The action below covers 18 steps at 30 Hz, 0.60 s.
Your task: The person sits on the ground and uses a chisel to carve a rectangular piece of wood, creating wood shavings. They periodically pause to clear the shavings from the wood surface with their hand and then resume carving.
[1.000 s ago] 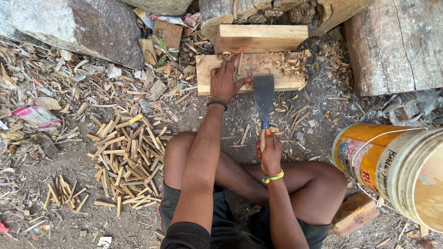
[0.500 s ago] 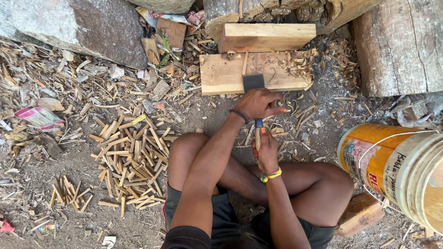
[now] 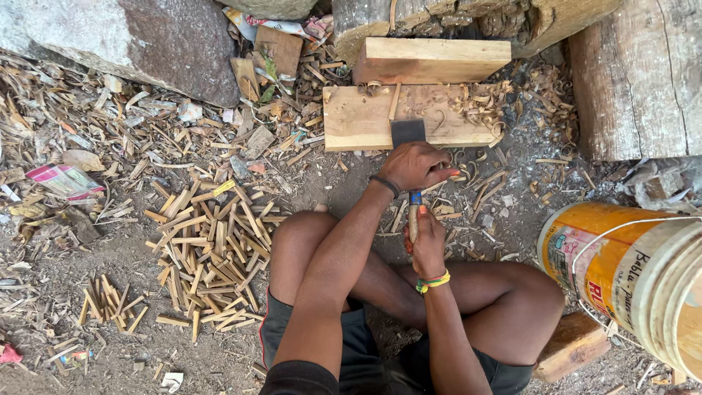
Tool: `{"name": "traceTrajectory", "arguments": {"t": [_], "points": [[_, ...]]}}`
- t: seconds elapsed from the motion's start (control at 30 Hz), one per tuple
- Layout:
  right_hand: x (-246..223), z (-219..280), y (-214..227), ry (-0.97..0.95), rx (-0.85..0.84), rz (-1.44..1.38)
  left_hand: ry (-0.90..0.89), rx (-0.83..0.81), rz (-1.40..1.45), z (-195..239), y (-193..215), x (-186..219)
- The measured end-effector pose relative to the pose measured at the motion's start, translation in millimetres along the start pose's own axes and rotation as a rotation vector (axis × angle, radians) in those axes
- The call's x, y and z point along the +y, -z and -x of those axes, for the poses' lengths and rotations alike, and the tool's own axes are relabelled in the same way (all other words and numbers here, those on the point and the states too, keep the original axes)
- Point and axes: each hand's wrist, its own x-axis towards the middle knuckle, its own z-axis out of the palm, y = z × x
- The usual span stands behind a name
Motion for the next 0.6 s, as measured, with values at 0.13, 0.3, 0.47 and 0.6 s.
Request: {"name": "traceTrajectory", "arguments": {"t": [0.13, 0.3, 0.47, 0.6], "points": [[1.3, -0.2, 2.5, 0.030, -0.047, -0.048, 0.019, -0.017, -0.008, 1.9, -1.2, -0.7], [-2.0, 0.0, 2.5, 0.008, -0.029, -0.056, -0.014, -0.011, 0.040, -2.5, -3.5, -3.2], [-3.6, 0.7, 2.6, 0.015, -0.021, -0.046, 0.007, -0.025, 0.031, -2.9, -3.8, -2.6], [-2.8, 2.5, 4.1, 0.010, -0.015, -0.036, 0.001, -0.029, 0.044, -2.2, -5.2, -0.9]]}}
